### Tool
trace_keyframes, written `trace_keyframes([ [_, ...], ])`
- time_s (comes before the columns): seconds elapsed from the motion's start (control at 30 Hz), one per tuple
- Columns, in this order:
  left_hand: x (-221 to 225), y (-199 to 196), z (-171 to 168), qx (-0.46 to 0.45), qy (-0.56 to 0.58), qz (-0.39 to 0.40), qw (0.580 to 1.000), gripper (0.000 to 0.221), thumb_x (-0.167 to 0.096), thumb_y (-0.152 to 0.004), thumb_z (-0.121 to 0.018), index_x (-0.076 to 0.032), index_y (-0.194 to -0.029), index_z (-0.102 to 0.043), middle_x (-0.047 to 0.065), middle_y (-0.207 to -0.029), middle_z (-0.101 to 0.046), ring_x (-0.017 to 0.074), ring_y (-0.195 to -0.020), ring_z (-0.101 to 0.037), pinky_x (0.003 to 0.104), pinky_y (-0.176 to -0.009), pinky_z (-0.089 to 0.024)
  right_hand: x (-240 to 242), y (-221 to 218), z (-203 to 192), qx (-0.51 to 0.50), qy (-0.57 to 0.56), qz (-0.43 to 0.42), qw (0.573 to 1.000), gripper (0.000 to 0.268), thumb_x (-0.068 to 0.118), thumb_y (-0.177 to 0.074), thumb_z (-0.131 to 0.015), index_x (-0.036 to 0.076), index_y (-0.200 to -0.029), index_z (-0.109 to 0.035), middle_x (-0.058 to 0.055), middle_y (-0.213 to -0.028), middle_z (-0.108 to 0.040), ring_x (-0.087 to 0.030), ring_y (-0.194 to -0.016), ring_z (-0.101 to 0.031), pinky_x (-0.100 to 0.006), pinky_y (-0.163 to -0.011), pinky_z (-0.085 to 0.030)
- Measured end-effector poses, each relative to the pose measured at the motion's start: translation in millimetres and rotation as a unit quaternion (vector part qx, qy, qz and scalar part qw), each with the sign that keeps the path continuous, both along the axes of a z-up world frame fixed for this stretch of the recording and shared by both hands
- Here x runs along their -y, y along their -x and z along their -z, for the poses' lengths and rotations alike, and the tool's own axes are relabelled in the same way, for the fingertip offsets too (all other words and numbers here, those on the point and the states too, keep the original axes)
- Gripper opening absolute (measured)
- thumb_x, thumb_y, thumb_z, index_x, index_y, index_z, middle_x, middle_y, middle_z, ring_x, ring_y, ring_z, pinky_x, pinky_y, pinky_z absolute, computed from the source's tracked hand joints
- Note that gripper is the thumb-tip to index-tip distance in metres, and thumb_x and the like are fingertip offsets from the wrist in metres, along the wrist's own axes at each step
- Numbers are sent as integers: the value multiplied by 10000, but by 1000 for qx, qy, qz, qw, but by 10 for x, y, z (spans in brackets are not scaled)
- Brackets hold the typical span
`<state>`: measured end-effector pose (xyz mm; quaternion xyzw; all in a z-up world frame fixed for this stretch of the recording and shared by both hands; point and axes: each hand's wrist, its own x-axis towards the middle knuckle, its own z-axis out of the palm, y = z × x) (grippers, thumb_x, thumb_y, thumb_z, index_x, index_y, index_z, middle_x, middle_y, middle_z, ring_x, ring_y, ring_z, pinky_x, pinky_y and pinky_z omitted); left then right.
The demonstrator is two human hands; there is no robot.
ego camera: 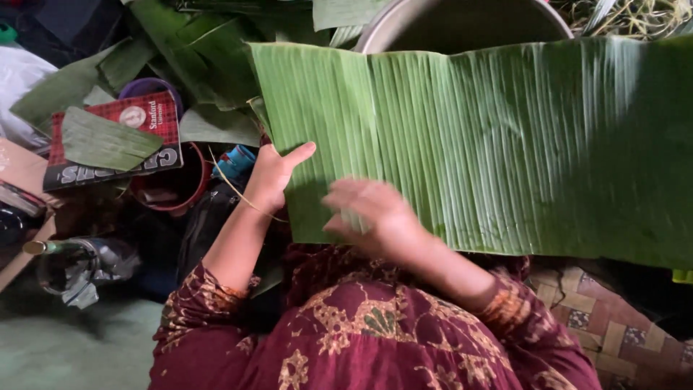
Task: Tearing large banana leaves into smaller strips and stacking them for food preparation.
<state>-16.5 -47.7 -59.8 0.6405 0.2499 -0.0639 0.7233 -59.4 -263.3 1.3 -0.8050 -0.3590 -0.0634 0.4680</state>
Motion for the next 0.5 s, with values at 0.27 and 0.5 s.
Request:
trace_keyframes([
  [0.27,47,-8,-291,8,35,-13,999,297,-147,-730,-944,-46,-948,-769,81,-855,-764,139,-764,-741,379,-724,-631,742,-430,816,177,290,134,931,351,257,-968,-677,310,-1315,-690,-114,-1213,-664,-334,-1162,-673,-444,-908,-550],
  [0.5,148,81,-587,39,23,-20,999,239,-114,-764,-917,-41,-944,-778,54,-844,-752,100,-783,-708,337,-769,-622,677,-356,755,200,304,130,922,405,264,-929,-716,276,-1331,-675,-150,-1242,-657,-340,-1191,-663,-465,-990,-524],
])
